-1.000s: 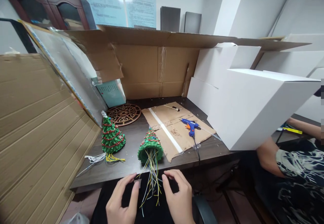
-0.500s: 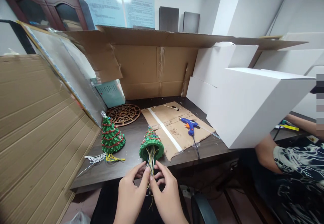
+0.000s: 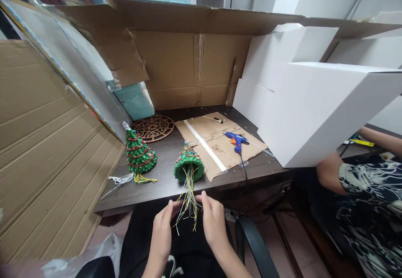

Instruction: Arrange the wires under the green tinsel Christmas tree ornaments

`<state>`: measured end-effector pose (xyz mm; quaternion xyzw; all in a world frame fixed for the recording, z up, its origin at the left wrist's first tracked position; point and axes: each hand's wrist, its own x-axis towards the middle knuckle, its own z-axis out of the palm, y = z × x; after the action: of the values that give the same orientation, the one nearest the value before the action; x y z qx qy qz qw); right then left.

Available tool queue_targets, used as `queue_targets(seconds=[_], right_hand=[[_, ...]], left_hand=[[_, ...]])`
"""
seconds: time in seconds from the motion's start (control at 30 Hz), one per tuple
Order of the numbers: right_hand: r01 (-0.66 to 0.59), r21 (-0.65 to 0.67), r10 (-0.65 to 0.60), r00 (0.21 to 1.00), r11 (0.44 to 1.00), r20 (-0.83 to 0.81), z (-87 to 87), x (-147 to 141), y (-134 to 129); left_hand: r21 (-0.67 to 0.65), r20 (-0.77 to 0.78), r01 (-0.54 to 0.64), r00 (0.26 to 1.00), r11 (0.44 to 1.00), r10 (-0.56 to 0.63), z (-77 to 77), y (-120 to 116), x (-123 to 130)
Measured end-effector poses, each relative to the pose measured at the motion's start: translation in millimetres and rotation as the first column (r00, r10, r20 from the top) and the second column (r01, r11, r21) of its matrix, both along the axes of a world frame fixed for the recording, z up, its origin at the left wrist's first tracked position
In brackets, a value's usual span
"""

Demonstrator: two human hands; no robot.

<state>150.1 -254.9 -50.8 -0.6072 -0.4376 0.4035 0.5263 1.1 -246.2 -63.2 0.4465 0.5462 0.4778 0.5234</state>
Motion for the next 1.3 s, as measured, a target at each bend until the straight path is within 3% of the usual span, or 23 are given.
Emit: queue_targets(seconds=[0.13,0.3,0.43,0.53,0.73,0.83,0.93,1.1,1.3], right_hand=[[-0.137,-0.019,0.138,0.987,0.990,0.076,0.3,-10,4],[-0.123,-0.073,0.133,0.979,0.990,0.152,-6.9,-18,9],[-0.183,-0.081,0.190,0.977,0.980,0.096,-19.9,-13,12],[-0.250,-0.061,0.251,0.968,0.966,0.011,-29.0,-9,12],[-0.268,-0.038,0.252,0.937,0.963,-0.241,-31.7,-16,7],[-0.295,-0.030,0.263,0.888,0.955,-0.377,-25.9,-25,0],[-0.290,-0.125,0.196,0.852,0.949,-0.485,-23.0,-37,-7],[-0.294,-0.177,0.150,0.815,0.939,-0.560,-27.0,-53,-15],[-0.316,-0.147,0.209,0.847,0.937,-0.489,-32.1,-54,-30]], left_hand=[[0.000,0.022,0.077,0.997,0.997,-0.077,-9.5,4,15],[0.036,-0.011,0.108,0.994,0.994,-0.108,-17.3,-9,27],[0.004,-0.034,0.148,0.988,0.989,-0.148,-19.9,-14,20],[-0.005,-0.031,0.144,0.989,0.990,-0.144,-14.1,-11,8],[0.040,-0.102,0.096,0.991,0.995,-0.091,15.3,-5,0],[-0.050,-0.004,0.209,0.978,0.977,-0.210,24.6,3,9],[-0.187,0.165,0.318,0.943,0.929,-0.289,30.7,13,17],[-0.294,0.383,0.356,0.894,0.887,-0.232,42.0,25,19],[-0.280,0.446,0.361,0.870,0.889,-0.213,42.2,24,23]])
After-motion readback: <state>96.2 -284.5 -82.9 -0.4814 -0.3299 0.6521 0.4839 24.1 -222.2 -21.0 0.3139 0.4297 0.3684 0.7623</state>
